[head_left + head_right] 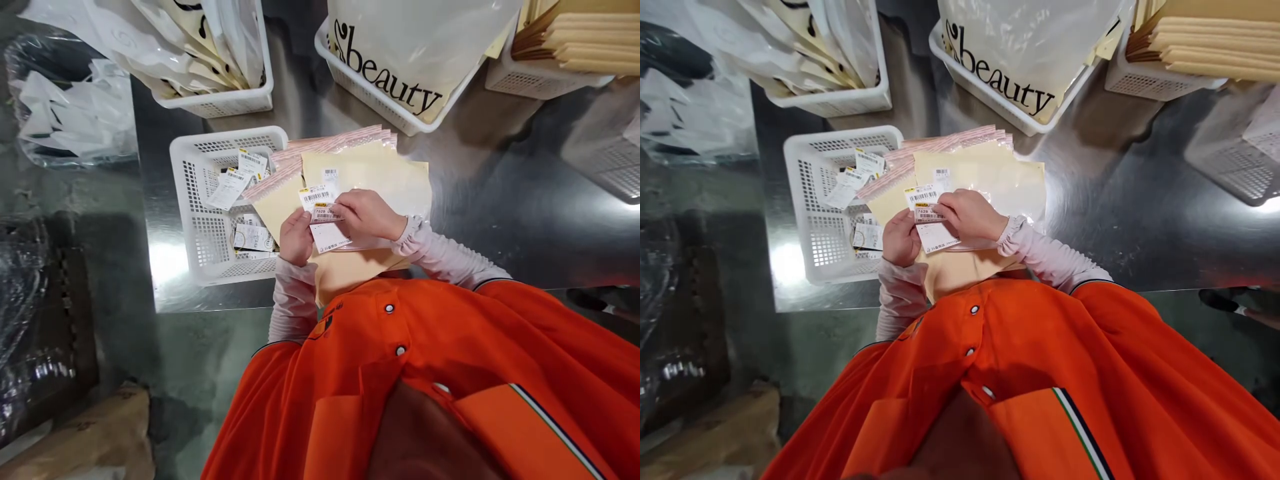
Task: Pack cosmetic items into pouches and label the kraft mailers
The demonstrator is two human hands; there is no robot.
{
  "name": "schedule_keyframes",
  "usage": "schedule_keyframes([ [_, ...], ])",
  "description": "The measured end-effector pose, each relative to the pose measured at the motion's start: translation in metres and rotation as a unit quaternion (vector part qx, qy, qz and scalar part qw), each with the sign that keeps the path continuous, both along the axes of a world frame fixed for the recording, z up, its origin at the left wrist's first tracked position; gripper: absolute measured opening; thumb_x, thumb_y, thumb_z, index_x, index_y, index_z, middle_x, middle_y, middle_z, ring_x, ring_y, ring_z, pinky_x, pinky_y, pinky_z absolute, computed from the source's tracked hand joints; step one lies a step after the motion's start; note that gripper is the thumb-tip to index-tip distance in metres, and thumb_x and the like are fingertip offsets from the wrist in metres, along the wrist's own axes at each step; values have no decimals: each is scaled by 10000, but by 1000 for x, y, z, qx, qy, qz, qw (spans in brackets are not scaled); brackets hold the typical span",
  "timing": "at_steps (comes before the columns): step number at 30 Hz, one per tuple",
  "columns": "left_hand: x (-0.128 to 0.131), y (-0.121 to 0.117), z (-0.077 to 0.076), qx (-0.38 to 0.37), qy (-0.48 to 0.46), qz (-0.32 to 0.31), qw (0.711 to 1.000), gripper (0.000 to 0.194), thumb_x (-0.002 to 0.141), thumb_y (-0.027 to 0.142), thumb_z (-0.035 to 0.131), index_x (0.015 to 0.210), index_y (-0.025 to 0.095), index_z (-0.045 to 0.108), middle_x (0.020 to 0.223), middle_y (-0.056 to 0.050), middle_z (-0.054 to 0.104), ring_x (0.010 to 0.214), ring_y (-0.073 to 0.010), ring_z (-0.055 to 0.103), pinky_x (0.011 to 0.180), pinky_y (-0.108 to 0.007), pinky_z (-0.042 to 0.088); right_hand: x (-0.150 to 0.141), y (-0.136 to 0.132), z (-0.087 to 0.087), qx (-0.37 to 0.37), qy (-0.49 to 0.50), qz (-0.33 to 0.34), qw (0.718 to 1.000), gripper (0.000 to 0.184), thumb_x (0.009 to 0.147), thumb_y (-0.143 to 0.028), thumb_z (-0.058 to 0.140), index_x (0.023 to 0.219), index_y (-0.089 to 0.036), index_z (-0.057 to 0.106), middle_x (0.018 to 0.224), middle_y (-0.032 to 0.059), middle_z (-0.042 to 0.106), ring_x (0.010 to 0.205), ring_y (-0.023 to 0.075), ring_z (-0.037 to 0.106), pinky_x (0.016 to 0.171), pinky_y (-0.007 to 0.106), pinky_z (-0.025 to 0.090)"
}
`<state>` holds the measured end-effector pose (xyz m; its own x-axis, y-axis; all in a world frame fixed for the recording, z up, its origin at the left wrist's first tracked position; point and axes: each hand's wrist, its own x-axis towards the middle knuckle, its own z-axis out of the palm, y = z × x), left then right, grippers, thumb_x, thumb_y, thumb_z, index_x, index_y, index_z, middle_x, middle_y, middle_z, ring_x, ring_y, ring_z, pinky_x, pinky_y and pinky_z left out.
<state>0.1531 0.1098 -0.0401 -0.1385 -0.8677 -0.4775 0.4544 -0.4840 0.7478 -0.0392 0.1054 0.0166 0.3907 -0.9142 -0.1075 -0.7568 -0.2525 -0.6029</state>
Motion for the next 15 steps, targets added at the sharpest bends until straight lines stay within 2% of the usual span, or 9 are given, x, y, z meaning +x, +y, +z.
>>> schedule_keyframes([
  [4,0,0,1,0,13,4,1000,240,748,303,857,913,145,785,876,-110,802,1104,-329,752,956,-447,618,-1,2,-1,-3,2,4,1000,418,1112,-372,417,982,-124,727,893,98,717,818,203,560,766,305,326],
  [8,0,-1,0,11,7,5,1000,184,793,269,825,919,144,775,863,-90,801,1098,-311,752,984,-439,600,-1,2,-2,1,6,3,1000,435,1111,-380,402,990,-124,732,893,107,717,827,213,566,769,308,333],
  [15,0,-1,-3,9,-3,0,1000,235,780,313,847,933,149,774,945,-116,808,1164,-333,730,985,-432,598,-2,2,-1,18,12,8,1000,429,1107,-373,412,984,-119,736,900,113,721,837,218,572,780,311,343],
])
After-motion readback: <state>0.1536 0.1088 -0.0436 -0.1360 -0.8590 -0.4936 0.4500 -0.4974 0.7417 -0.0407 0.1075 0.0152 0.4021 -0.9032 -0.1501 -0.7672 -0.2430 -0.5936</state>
